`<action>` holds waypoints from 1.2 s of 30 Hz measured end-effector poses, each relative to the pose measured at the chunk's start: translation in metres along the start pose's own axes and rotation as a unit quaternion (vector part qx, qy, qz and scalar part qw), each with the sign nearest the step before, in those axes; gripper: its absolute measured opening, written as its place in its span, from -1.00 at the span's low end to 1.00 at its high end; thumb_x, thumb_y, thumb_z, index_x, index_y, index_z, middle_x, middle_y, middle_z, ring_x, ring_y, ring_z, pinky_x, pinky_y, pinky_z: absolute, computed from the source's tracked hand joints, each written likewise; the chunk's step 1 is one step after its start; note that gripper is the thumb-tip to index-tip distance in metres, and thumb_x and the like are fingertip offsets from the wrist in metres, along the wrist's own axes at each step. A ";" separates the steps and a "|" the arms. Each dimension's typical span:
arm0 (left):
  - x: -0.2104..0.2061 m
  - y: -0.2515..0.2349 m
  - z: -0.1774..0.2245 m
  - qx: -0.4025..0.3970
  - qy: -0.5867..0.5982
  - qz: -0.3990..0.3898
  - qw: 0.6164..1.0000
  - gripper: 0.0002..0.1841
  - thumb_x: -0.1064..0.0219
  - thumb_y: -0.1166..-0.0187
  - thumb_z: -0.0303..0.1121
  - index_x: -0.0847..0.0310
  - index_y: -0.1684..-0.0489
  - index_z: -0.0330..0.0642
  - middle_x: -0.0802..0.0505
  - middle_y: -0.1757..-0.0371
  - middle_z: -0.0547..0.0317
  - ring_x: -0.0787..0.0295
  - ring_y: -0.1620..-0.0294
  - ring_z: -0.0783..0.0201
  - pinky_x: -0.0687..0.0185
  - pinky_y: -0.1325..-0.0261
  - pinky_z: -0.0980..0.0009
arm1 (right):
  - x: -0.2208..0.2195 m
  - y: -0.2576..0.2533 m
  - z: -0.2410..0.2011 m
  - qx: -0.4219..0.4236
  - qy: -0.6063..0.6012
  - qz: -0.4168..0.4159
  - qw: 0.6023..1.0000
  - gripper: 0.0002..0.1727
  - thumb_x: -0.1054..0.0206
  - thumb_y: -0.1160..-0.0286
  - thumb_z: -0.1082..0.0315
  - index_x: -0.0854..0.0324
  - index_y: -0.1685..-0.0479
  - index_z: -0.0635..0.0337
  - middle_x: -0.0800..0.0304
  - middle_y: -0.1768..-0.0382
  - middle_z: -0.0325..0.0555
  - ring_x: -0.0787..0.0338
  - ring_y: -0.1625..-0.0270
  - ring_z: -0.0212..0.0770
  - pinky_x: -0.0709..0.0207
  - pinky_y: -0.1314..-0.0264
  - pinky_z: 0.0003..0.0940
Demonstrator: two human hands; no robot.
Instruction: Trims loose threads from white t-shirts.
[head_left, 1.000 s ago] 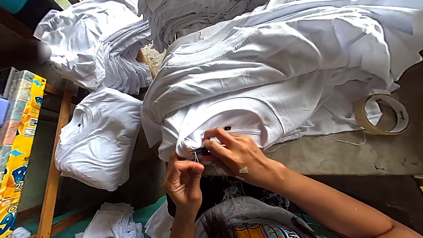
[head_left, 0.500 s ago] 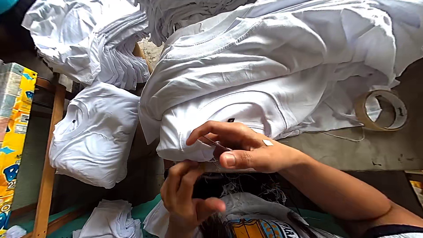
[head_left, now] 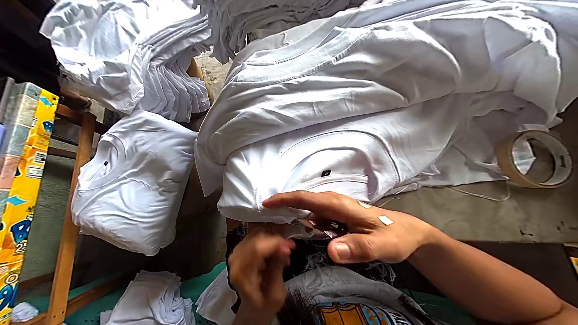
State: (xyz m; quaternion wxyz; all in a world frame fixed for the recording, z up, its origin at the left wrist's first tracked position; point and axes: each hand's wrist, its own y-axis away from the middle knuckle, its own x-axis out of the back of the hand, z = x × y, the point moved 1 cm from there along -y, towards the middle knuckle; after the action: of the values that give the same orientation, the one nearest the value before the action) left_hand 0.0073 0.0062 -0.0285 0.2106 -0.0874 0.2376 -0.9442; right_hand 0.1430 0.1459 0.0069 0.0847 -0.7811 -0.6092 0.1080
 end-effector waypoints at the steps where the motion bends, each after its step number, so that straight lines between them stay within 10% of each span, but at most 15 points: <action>1: 0.004 0.001 0.008 -0.049 -0.040 -0.035 0.997 -0.80 -0.16 -0.81 -0.22 -0.64 0.20 0.00 -0.75 0.32 0.49 -0.66 0.25 0.67 -0.57 0.06 0.74 | 0.000 0.000 0.000 -0.003 -0.008 0.008 1.000 -0.22 -0.14 -0.72 -0.06 -0.28 -0.62 0.52 -0.70 -0.17 -0.14 -0.48 0.13 -0.83 -0.37 0.12 -0.90; 5: 0.007 0.000 0.024 -0.079 -0.198 -0.096 0.972 -0.43 0.07 -0.79 0.18 -0.67 0.35 -0.04 -0.81 0.35 0.37 -0.73 0.04 0.48 -0.56 -0.19 0.55 | 0.006 -0.005 -0.004 -0.023 0.004 0.026 0.999 -0.30 -0.20 -0.69 -0.03 -0.37 -0.58 0.40 -0.67 0.14 -0.40 -0.43 0.26 -0.89 -0.33 0.21 -0.94; 7: -0.003 -0.004 0.009 -0.019 -0.377 -0.043 0.925 -0.21 0.10 -0.68 0.38 -0.76 0.31 -0.22 -0.80 0.40 0.14 -0.76 0.31 0.34 -0.64 0.26 0.47 | 0.010 -0.011 -0.005 -0.013 0.047 0.042 0.998 -0.37 -0.22 -0.68 0.06 -0.41 -0.56 0.37 -0.66 0.29 -0.42 -0.45 0.35 -0.84 -0.35 0.29 -0.90; 10: -0.020 -0.012 -0.020 0.069 -0.547 -0.015 0.834 -0.54 -0.26 -0.51 -0.03 -0.75 0.26 -0.38 -0.80 0.46 -0.08 -0.75 0.60 0.05 -0.50 0.64 0.18 | 0.019 -0.021 0.000 0.029 0.228 0.100 0.968 -0.44 -0.30 -0.52 0.32 -0.48 -0.51 0.38 -0.66 0.37 -0.32 -0.45 0.48 -0.71 -0.37 0.43 -0.82; 13: -0.007 -0.020 -0.021 0.036 -0.401 0.103 0.909 -0.80 -0.23 -0.57 -0.48 -0.72 0.36 -0.45 -0.74 0.56 0.15 -0.64 0.57 0.48 -0.56 0.43 0.58 | 0.027 -0.021 0.020 0.032 0.438 0.166 0.883 -0.37 -0.41 -0.23 0.40 -0.55 -0.45 0.33 -0.80 0.13 -0.08 -0.67 0.39 -0.32 -0.53 0.42 -0.37; 15: -0.001 -0.025 -0.029 0.082 -0.062 0.200 0.974 -0.74 -0.02 -0.72 -0.60 -0.66 0.24 -0.26 -0.80 0.40 0.42 -0.75 0.33 0.67 -0.68 0.18 0.71 | 0.027 -0.020 0.034 0.017 0.459 0.201 0.865 -0.37 -0.44 -0.15 0.44 -0.58 -0.40 0.27 -0.78 0.06 -0.03 -0.69 0.39 -0.22 -0.55 0.45 -0.24; 18: -0.006 -0.028 -0.034 0.217 0.369 0.252 0.868 -0.56 0.10 -0.82 -0.36 -0.81 0.23 -0.07 -0.95 0.29 0.25 -0.93 0.23 0.41 -0.86 0.10 0.42 | 0.025 -0.018 0.035 0.002 0.425 0.251 0.870 -0.45 -0.45 -0.30 0.40 -0.60 -0.40 0.22 -0.68 -0.16 0.02 -0.70 0.24 -0.30 -0.61 0.31 -0.40; 20: -0.006 -0.023 -0.037 0.191 0.364 0.213 0.886 -0.82 -0.15 -0.76 -0.30 -0.71 0.03 0.00 -0.93 0.14 0.29 -0.91 0.06 0.40 -0.84 -0.05 0.40 | 0.024 -0.013 0.031 -0.017 0.373 0.287 0.882 -0.48 -0.40 -0.45 0.26 -0.54 -0.41 0.26 -0.56 -0.16 -0.01 -0.60 0.18 -0.44 -0.51 0.26 -0.60; 23: -0.001 -0.019 -0.034 0.085 0.127 0.090 0.984 -0.44 -0.57 -0.42 -0.05 -0.37 -0.32 0.18 -0.80 -0.20 0.61 -0.76 -0.23 0.57 -0.73 -0.30 0.48 | 0.020 0.000 0.024 -0.010 0.316 0.297 0.901 -0.52 -0.35 -0.58 0.08 -0.44 -0.26 0.24 -0.51 0.19 -0.25 -0.40 0.50 -0.68 -0.35 0.50 -0.79; 26: -0.004 -0.017 -0.039 0.008 -0.095 0.099 0.991 -0.69 -0.60 -0.39 -0.22 -0.77 -0.04 -0.03 -0.74 -0.06 0.40 -0.64 -0.17 0.62 -0.62 -0.25 0.66 | 0.014 0.009 0.020 0.043 0.389 0.217 0.894 -0.64 -0.25 -0.69 0.07 -0.54 0.04 0.26 -0.53 0.46 -0.31 -0.41 0.52 -0.60 -0.30 0.47 -0.74; 30: 0.000 -0.020 -0.038 0.011 0.061 0.074 0.995 -0.92 -0.44 -0.58 -0.26 -0.85 0.14 0.22 -0.84 0.12 0.66 -0.72 0.08 0.73 -0.64 -0.01 0.74 | 0.015 0.019 0.025 0.059 0.523 0.153 0.836 -0.64 -0.22 -0.65 0.05 -0.68 0.22 0.18 -0.60 0.51 -0.21 -0.51 0.55 -0.38 -0.28 0.56 -0.52; 36: -0.002 -0.017 -0.032 0.010 0.114 0.033 0.993 -0.88 -0.33 -0.67 -0.15 -0.78 0.02 0.26 -0.79 -0.03 0.64 -0.71 -0.18 0.62 -0.65 -0.33 0.55 | 0.017 0.018 0.023 0.043 0.543 0.131 0.829 -0.63 -0.17 -0.67 0.04 -0.68 0.24 0.15 -0.63 0.54 -0.24 -0.59 0.54 -0.36 -0.33 0.54 -0.49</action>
State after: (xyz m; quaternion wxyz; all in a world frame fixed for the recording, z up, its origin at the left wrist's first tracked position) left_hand -0.0050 0.0335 -0.0482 0.2140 0.0304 0.2530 -0.9430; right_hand 0.1575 0.1578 -0.0213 0.4203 -0.7820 -0.3516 -0.2969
